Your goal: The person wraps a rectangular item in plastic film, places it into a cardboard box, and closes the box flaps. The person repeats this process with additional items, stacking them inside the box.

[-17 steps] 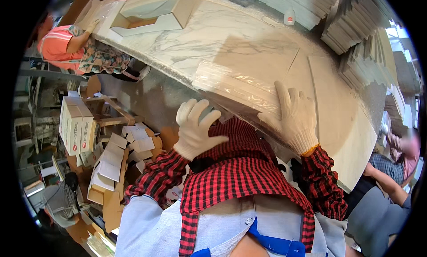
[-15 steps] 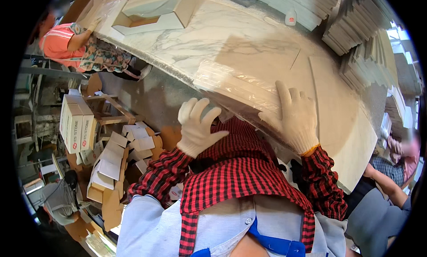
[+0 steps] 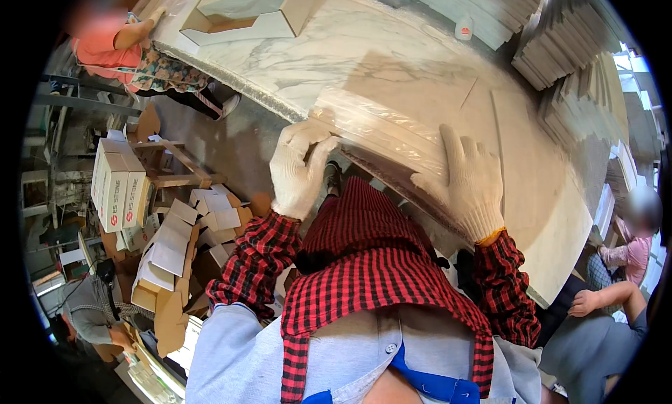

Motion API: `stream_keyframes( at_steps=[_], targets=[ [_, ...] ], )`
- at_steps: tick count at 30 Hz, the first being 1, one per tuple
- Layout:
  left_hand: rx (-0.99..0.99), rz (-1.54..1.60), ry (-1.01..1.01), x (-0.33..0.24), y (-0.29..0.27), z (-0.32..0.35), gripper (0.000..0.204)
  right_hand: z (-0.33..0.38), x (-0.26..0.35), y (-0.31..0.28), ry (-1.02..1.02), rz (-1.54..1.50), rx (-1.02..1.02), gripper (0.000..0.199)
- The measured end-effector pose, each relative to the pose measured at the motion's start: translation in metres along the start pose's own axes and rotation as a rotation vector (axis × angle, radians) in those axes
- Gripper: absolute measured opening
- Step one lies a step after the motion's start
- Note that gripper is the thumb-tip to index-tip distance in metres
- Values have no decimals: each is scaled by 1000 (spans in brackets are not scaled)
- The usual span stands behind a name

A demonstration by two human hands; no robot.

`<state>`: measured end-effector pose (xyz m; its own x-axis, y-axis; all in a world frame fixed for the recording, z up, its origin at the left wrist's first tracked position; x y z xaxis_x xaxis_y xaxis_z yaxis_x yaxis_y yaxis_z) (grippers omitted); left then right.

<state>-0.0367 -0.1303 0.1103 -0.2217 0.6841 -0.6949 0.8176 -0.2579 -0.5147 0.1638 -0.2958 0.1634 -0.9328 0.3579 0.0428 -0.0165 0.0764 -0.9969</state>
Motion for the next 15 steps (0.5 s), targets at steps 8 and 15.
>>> stream_keyframes(
  at_steps=[8,15],
  targets=[
    [-559,832,-600,-17,26,9,18,7,-5,-2,42,-2,41,81],
    [213,86,498,-51,40,-12,34,10,-3,-5,47,-48,14,82]
  ],
)
Point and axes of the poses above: each hand's wrist, its own z-axis away from the middle knuckle, its own y-axis out of the palm, x = y × z, the point moved 7 cm from there along -z, towards the middle knuckle, and after that the axes turned 1 degree about z, right-handed, at the moved point
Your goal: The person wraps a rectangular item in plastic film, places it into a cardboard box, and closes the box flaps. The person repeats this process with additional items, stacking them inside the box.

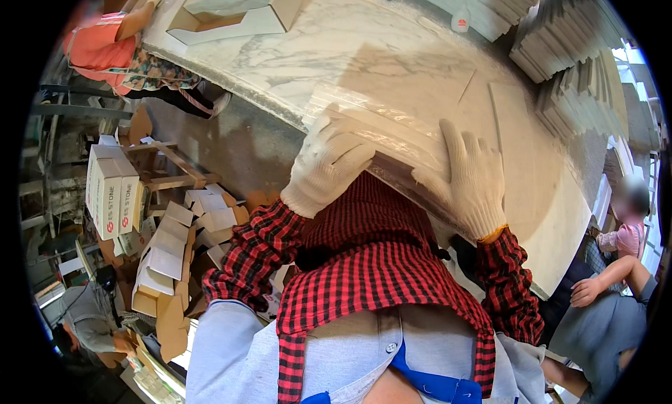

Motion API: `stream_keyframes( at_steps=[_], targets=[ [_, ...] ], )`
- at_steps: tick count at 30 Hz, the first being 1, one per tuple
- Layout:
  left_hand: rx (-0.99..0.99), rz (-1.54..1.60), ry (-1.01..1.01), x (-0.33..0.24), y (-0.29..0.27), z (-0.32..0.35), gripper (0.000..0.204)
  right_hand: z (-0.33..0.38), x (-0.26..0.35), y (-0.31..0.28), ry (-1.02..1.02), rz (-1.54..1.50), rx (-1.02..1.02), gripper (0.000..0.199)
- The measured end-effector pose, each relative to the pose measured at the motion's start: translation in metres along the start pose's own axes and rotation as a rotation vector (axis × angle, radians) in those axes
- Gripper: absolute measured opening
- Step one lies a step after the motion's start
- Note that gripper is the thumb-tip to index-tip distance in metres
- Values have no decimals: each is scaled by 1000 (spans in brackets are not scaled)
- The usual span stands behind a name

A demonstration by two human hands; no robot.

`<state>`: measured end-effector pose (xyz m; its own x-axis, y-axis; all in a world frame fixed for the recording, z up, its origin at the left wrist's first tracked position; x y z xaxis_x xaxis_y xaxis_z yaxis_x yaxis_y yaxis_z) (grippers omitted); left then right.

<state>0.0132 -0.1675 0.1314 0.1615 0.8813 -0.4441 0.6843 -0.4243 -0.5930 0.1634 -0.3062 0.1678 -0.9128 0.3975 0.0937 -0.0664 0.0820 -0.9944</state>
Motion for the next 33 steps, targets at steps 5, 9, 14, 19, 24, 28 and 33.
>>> stream_keyframes(
  at_steps=[5,9,14,19,24,28,33],
  targets=[
    [0,-51,-89,0,0,1,48,-6,-5,-1,-35,-59,-24,78],
    [-86,-148,-33,-5,-1,-1,53,-9,-9,1,-45,-84,-18,64],
    [-63,-166,21,1,3,-1,46,-11,-16,4,-21,-68,-8,53],
    [45,-158,-105,9,9,-1,40,-17,-19,4,7,-49,43,50],
    [94,-225,-87,11,15,-4,31,-15,-23,8,-14,-64,19,51],
    [323,-150,-71,11,25,-17,26,-8,-27,9,12,-75,24,54],
    [359,-137,56,-3,33,-25,26,11,-28,6,-32,-84,-45,57]
  ],
)
Point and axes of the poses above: each hand's wrist, its own z-axis away from the middle knuckle, its own y-axis out of the palm, x = y × z, the point moved 7 cm from there along -z, towards the middle knuckle, and after that the axes turned 1 degree about z, right-handed, at the moved point
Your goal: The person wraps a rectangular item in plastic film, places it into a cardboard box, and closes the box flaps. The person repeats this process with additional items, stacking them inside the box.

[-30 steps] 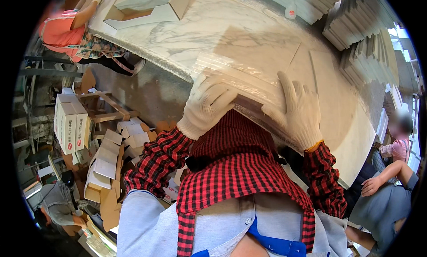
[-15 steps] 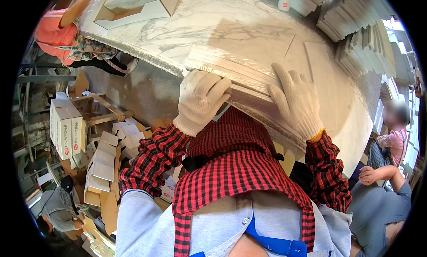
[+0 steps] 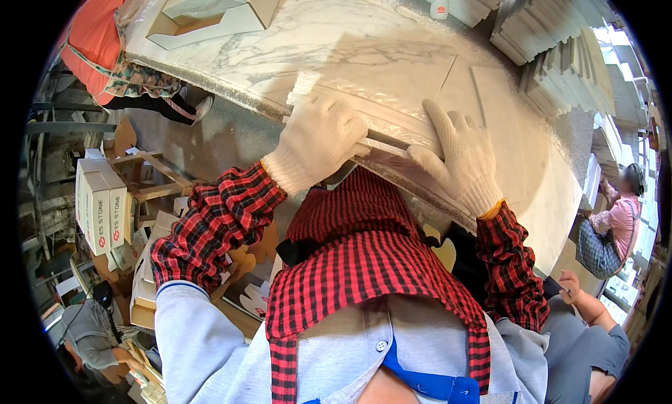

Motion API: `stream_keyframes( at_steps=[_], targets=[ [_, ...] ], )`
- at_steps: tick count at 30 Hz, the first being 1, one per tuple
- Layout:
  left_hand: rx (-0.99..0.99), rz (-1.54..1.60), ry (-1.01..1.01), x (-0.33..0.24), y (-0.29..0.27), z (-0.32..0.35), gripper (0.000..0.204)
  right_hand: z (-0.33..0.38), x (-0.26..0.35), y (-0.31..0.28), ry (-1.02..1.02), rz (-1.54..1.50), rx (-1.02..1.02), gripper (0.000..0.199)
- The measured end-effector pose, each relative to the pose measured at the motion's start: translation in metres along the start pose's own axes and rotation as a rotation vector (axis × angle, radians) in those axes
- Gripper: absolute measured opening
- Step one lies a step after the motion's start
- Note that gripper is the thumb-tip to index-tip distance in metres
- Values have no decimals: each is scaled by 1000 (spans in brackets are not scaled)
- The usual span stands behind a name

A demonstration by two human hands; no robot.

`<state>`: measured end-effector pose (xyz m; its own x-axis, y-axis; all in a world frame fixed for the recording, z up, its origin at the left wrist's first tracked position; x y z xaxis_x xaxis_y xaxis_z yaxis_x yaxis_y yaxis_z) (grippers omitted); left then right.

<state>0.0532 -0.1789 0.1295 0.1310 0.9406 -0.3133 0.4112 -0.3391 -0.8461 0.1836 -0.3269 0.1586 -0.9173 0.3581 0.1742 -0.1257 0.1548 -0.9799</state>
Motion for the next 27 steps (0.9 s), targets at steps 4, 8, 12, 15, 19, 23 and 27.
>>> stream_keyframes(
  at_steps=[4,8,12,15,19,23,27],
  targets=[
    [1,-48,34,-15,-3,-2,26,17,-8,0,21,-42,-13,58],
    [31,-36,50,-19,-6,4,27,21,-10,2,47,-96,18,63],
    [-24,-39,20,-27,-15,23,31,26,10,-6,72,-37,121,78],
    [-134,-29,63,-29,-34,27,34,24,35,-21,97,44,186,93],
    [-232,-36,112,-29,-57,24,37,16,52,-34,143,102,263,98],
    [-207,134,171,-14,-56,25,38,16,50,-32,101,86,154,90],
    [-207,150,39,2,-67,24,45,15,35,-22,104,30,121,87]
  ],
)
Point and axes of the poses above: each hand's wrist, its own z-axis away from the middle knuckle, its own y-axis out of the palm, x = y × z, the point moved 7 cm from there along -z, towards the middle knuckle, and after that the axes turned 1 degree about z, right-handed, at the moved point
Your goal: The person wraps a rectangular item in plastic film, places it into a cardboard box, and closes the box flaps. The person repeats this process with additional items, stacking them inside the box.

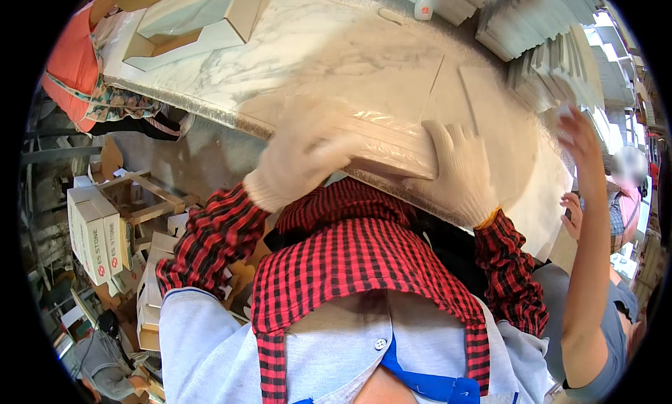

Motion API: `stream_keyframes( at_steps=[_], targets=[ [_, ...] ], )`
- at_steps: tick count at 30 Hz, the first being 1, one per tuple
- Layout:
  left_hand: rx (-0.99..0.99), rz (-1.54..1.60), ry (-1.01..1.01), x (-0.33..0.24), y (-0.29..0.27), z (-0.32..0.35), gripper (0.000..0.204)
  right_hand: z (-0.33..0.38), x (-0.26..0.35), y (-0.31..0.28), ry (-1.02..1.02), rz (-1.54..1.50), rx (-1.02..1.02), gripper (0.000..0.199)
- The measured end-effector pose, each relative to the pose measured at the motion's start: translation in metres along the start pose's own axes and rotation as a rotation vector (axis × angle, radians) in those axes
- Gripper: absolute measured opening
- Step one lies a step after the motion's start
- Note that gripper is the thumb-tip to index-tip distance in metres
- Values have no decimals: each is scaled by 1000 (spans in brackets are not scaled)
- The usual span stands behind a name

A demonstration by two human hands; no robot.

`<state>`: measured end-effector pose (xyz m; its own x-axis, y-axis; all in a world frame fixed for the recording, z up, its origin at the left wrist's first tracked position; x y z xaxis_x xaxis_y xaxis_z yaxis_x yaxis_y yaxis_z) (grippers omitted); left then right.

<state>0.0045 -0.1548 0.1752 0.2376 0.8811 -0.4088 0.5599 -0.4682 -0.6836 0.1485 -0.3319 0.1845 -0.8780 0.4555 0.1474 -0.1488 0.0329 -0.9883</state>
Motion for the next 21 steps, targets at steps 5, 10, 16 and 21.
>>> stream_keyframes(
  at_steps=[5,10,16,21],
  targets=[
    [69,16,-282,55,27,13,129,7,-53,29,55,-42,-26,83],
    [163,470,-566,108,111,64,128,14,-51,29,57,12,-61,83],
    [327,549,-508,118,77,10,113,1,-36,16,132,-28,-57,84],
    [264,431,-449,160,41,-5,114,-48,-15,21,186,-88,-47,87]
  ],
)
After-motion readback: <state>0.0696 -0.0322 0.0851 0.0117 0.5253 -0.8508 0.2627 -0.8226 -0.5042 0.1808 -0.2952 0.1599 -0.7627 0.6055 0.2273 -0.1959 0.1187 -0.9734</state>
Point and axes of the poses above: each hand's wrist, its own z-axis away from the middle knuckle, its own y-axis out of the palm, x = y × z, the point moved 7 cm from there along -z, towards the middle knuckle, and after that the axes turned 1 degree about z, right-handed, at the moved point
